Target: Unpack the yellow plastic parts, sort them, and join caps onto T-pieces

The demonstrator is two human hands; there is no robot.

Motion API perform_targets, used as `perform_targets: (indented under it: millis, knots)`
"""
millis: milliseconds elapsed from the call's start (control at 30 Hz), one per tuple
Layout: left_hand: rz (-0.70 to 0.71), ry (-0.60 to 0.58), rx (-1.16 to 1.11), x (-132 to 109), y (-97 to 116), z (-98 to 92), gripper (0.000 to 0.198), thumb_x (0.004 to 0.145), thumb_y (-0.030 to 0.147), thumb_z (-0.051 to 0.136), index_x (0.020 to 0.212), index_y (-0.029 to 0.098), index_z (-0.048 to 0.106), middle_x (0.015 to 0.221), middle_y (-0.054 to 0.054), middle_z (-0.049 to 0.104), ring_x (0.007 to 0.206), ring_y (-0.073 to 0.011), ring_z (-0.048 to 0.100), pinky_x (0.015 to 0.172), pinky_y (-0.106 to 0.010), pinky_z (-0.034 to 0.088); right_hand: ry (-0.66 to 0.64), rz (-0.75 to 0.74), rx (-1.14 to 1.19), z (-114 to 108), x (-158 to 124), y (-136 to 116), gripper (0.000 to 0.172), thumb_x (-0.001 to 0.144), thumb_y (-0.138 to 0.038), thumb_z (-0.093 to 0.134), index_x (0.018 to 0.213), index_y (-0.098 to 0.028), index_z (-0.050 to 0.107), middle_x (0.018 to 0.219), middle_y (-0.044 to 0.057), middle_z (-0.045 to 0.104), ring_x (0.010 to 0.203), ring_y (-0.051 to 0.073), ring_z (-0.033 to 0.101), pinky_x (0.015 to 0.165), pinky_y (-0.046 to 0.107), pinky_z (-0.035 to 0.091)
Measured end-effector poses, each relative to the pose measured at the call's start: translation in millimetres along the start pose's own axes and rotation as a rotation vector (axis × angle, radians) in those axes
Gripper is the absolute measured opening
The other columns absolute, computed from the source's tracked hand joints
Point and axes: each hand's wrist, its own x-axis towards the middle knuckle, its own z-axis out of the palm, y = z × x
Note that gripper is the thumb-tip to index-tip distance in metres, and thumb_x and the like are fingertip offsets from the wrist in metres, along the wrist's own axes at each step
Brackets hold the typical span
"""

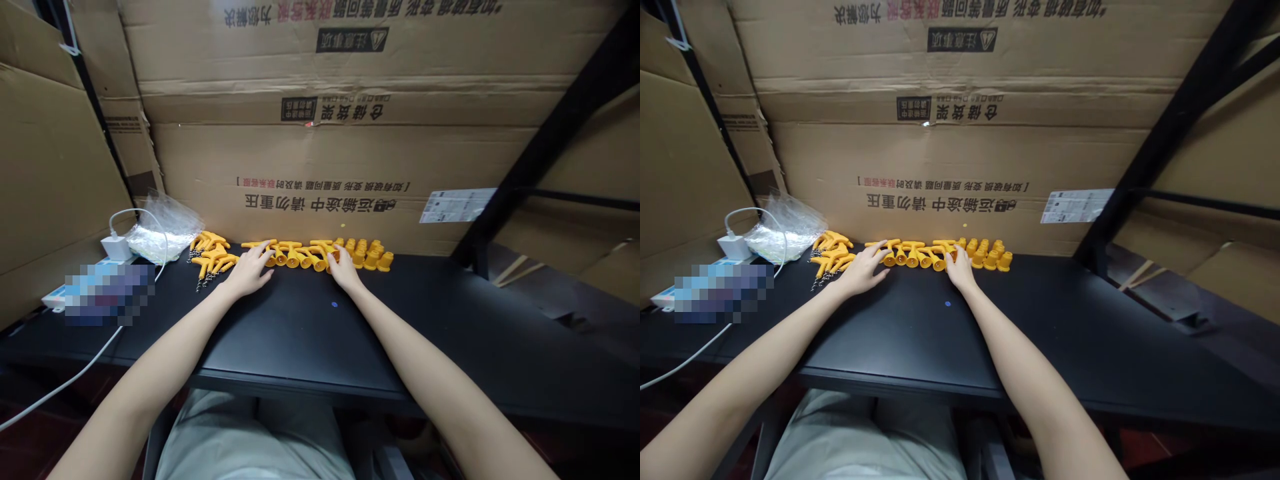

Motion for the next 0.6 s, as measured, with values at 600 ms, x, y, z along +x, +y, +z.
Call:
perform_targets:
  millis: [600]
  knots:
    - [0.012, -0.022, -0.019, 0.3, 0.2, -0.3, 0.042, 0.086, 0.026, 0.052, 0.127, 0.019, 0.048, 0.147, -0.014, 0.039, 0.129, -0.0285, 0.045, 0.101, -0.046, 0.043, -0.041, 0.077, 0.206, 7.8, 5.4, 2.8, 0.095, 0.073, -0.071, 0.05, 0.147, -0.019, 0.021, 0.159, 0.015, 0.009, 0.146, 0.031, -0.005, 0.113, 0.059, -0.002]
